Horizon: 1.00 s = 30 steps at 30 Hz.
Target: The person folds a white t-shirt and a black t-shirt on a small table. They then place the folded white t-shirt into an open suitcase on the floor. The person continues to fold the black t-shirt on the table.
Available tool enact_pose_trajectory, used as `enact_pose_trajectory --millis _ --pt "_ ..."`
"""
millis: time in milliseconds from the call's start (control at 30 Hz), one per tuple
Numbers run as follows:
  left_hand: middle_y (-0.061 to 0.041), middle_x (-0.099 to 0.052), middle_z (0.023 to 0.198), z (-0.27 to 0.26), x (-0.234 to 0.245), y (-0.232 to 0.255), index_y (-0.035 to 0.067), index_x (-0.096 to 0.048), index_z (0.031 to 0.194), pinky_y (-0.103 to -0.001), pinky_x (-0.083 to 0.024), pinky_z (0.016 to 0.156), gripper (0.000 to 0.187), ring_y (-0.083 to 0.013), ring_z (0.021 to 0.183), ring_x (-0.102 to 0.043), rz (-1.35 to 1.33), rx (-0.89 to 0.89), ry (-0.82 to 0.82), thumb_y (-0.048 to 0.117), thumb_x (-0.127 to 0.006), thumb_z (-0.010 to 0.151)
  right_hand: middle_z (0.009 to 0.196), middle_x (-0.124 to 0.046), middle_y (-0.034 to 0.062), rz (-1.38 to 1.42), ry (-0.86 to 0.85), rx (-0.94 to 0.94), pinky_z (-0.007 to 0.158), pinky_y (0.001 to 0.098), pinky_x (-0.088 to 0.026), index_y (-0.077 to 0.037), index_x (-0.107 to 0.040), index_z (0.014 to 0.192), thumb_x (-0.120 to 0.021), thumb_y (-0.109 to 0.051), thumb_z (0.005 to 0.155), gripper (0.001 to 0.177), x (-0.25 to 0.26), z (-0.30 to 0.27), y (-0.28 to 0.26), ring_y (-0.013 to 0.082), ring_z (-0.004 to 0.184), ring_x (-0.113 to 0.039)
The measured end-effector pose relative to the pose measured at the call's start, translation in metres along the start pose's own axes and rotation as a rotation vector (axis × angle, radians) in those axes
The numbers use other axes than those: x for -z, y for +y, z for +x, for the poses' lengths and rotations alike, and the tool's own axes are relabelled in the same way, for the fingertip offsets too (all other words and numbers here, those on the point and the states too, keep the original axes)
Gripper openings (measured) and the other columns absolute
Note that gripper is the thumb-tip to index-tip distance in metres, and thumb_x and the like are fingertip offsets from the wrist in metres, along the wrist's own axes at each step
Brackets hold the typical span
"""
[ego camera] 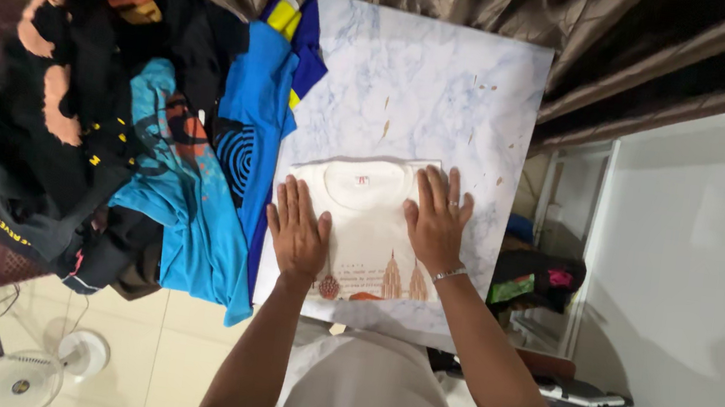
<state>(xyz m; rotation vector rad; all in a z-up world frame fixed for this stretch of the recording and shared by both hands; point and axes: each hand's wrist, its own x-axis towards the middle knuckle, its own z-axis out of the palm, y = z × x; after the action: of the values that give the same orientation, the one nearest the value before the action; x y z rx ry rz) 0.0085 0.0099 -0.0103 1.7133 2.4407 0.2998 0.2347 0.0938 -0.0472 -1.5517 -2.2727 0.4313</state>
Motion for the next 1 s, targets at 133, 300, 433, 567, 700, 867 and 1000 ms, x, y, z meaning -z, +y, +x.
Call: enact_pose_trajectory --millis 133,300,433,567,700,867,1000 --pt "-0.022 -0.027 0.167 -0.002 -0.004 -0.004 -0.004 -0.029 0.159 -0.062 -0.015 0.122 0.074 -0.0393 0.156 -0.022 0.022 0.015 -0.056 0.043 -0.046 0.103 0.168 -0.031 0.0139 -0.081 -0.039 -0.069 0.118 0.0642 -0.013 -0.01 -0.044 0.158 -0.05 -0.041 0.106 0.061 -0.012 -0.003 0.002 0.0361 0.156 -0.022" --pt "-0.023 -0.034 0.164 -0.003 -0.002 -0.006 -0.003 -0.032 0.158 -0.061 -0.019 0.121 0.07 -0.0412 0.154 -0.029 -0.022 -0.022 0.054 0.04 -0.048 0.105 0.164 -0.037 0.0162 -0.051 -0.019 -0.085 0.114 0.0638 -0.02 -0.009 -0.046 0.155 -0.049 -0.042 0.104 0.061 -0.006 0.006 0.002 0.0374 0.151 -0.03" --pt "-0.02 -0.053 0.146 0.018 0.002 -0.017 0.004 -0.042 0.155 -0.056 -0.037 0.114 0.062 -0.0414 0.135 -0.048 -0.163 0.052 0.156 0.033 -0.057 0.103 0.151 -0.049 0.013 0.084 -0.007 -0.159 0.1 0.062 -0.037 -0.008 -0.05 0.152 -0.06 -0.033 0.1 0.059 0.005 0.029 0.015 0.0353 0.138 -0.044" --pt "-0.017 -0.06 0.128 0.055 0.006 -0.033 0.011 -0.062 0.131 -0.051 -0.049 0.09 0.043 -0.0393 0.112 -0.056 -0.11 0.063 0.051 0.022 -0.069 0.09 0.13 -0.058 0.0103 0.064 -0.141 -0.199 0.093 0.0549 -0.045 -0.018 -0.065 0.124 -0.076 -0.025 0.089 0.037 -0.001 0.045 0.029 0.0354 0.123 -0.051" --pt "-0.011 -0.067 0.102 0.07 -0.017 -0.063 0.01 -0.07 0.106 -0.044 -0.052 0.079 0.024 -0.0321 0.093 -0.063 -0.297 -0.024 0.107 0.016 -0.078 0.084 0.106 -0.068 0.0086 0.304 -0.08 -0.156 0.09 0.0402 -0.052 -0.012 -0.064 0.112 -0.078 -0.021 0.09 0.027 -0.007 0.049 0.049 0.0273 0.1 -0.064" --pt "0.004 -0.056 0.074 0.082 -0.048 -0.093 0.005 -0.067 0.111 -0.026 -0.039 0.058 0.027 -0.0084 0.065 -0.046 -1.078 0.169 -0.044 0.011 -0.08 0.088 0.082 -0.067 0.0043 0.728 -0.043 -0.366 0.067 0.0263 -0.051 -0.005 -0.061 0.125 -0.079 -0.018 0.086 0.045 0.036 0.042 0.033 0.0143 0.073 -0.061" --pt "0.008 -0.055 0.077 0.093 -0.032 -0.099 0.0 -0.07 0.108 -0.022 -0.034 0.059 0.021 -0.0026 0.068 -0.044 -1.406 0.275 -0.179 0.009 -0.08 0.092 0.088 -0.069 -0.0014 1.022 -0.039 -0.517 0.074 0.0249 -0.052 -0.004 -0.066 0.12 -0.077 -0.014 0.088 0.035 0.08 0.029 0.004 0.0079 0.081 -0.062"
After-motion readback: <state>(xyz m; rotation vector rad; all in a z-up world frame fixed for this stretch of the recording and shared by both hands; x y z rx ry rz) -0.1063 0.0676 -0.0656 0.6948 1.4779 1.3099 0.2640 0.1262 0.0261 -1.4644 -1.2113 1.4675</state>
